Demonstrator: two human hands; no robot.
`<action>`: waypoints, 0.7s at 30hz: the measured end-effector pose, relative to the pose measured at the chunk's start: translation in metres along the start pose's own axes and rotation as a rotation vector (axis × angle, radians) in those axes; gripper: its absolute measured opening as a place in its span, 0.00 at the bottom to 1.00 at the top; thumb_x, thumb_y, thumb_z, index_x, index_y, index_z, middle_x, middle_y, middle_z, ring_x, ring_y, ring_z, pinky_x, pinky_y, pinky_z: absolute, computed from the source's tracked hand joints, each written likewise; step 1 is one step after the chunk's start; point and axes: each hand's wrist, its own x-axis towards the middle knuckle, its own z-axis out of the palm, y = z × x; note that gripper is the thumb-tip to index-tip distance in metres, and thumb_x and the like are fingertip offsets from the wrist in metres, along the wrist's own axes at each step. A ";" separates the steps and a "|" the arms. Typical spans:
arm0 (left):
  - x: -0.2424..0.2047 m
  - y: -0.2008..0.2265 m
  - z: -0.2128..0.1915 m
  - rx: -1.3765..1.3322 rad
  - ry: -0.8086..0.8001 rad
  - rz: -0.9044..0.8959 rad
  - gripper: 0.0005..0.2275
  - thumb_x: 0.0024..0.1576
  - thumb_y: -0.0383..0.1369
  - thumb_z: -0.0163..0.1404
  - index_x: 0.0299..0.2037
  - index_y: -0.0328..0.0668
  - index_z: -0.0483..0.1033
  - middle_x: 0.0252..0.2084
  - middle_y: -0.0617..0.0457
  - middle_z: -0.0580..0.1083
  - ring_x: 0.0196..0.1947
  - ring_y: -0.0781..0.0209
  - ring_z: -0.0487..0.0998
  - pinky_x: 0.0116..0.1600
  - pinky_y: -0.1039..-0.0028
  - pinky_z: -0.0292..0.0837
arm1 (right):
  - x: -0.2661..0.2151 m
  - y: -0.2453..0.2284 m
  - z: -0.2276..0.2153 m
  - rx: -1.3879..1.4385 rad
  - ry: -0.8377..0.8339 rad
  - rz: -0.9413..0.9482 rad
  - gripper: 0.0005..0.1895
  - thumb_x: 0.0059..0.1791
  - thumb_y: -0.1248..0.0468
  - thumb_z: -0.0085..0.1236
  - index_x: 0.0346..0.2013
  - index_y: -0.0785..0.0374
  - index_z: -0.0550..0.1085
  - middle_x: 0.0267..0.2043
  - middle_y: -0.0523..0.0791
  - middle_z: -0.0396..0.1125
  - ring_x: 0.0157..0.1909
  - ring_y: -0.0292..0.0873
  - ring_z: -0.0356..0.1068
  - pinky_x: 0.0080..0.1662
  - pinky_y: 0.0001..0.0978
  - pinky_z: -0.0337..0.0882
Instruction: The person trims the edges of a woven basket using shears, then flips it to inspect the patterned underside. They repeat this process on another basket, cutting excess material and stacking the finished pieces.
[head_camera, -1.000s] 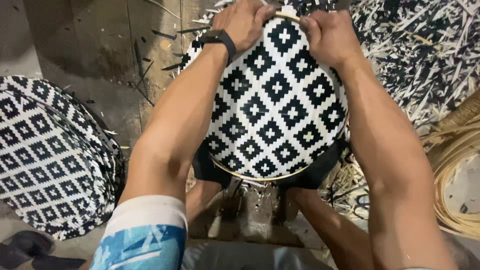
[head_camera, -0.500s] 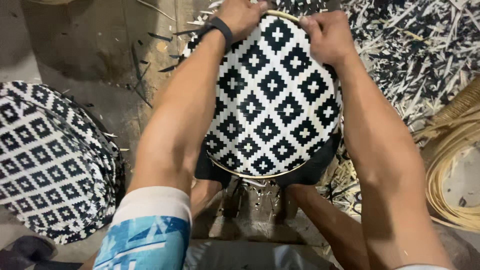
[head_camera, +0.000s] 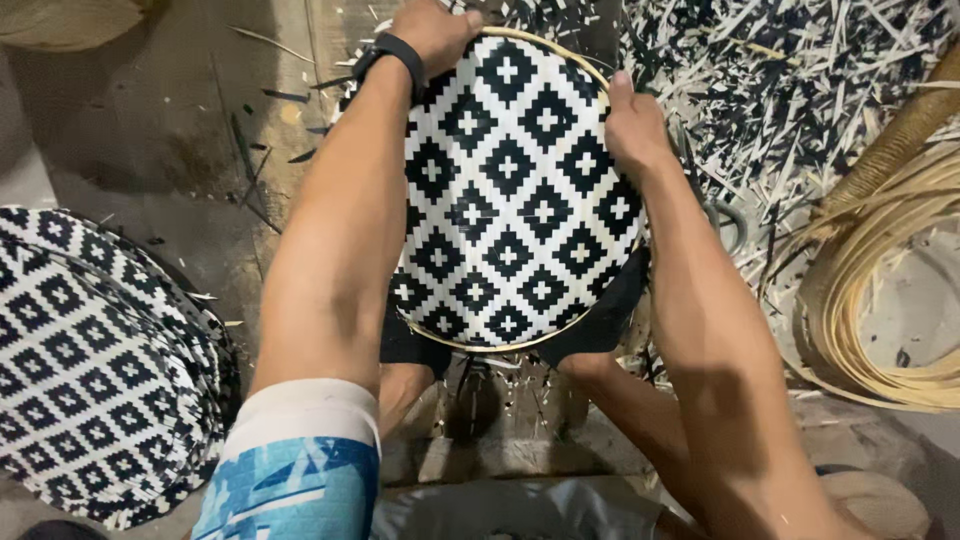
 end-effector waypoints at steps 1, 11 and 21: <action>0.000 0.001 0.001 -0.025 0.016 0.003 0.19 0.55 0.47 0.54 0.43 0.37 0.79 0.38 0.37 0.79 0.41 0.41 0.81 0.49 0.56 0.74 | 0.000 -0.002 -0.001 -0.005 0.002 -0.001 0.43 0.58 0.38 0.31 0.58 0.82 0.65 0.59 0.68 0.61 0.63 0.64 0.61 0.62 0.46 0.58; -0.011 0.016 -0.017 -0.022 0.063 0.017 0.23 0.52 0.48 0.57 0.46 0.35 0.80 0.47 0.34 0.77 0.50 0.38 0.77 0.56 0.57 0.72 | -0.017 -0.057 -0.008 -0.198 0.158 -0.315 0.23 0.58 0.51 0.39 0.50 0.68 0.72 0.54 0.62 0.66 0.57 0.67 0.65 0.58 0.55 0.63; -0.159 -0.005 -0.013 -0.006 0.751 0.143 0.27 0.68 0.36 0.47 0.77 0.48 0.54 0.75 0.43 0.64 0.75 0.46 0.64 0.82 0.53 0.56 | 0.008 -0.195 0.094 -0.566 -0.195 -0.540 0.41 0.50 0.26 0.32 0.44 0.50 0.83 0.42 0.57 0.75 0.49 0.59 0.74 0.50 0.52 0.70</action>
